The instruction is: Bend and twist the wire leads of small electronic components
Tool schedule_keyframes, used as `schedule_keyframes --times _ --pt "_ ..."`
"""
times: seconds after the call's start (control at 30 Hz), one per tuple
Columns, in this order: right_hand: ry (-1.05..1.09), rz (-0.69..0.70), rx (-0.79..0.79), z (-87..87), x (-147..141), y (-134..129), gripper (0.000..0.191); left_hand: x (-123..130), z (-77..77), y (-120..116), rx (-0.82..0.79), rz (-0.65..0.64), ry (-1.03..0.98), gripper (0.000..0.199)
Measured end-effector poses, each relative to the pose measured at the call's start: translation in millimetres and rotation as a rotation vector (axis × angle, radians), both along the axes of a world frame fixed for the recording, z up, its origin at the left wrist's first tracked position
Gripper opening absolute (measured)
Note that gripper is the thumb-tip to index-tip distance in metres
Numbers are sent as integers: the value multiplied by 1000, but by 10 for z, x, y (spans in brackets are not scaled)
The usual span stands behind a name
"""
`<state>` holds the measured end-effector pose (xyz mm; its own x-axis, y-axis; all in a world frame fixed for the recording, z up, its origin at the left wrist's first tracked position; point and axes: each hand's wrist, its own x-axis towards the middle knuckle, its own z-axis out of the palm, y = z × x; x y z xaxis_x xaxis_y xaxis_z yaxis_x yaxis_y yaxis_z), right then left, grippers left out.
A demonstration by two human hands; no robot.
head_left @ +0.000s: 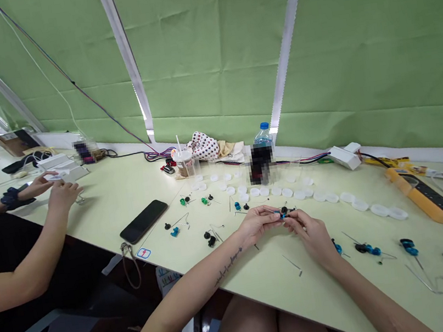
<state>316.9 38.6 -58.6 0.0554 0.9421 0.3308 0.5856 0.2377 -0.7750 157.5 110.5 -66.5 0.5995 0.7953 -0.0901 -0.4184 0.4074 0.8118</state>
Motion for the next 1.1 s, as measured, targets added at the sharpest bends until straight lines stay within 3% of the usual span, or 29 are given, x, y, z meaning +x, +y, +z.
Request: schedule_keyframes --times 1.1 --pt "17 28 -42 -27 20 22 39 10 -20 1 19 -2 -16 34"
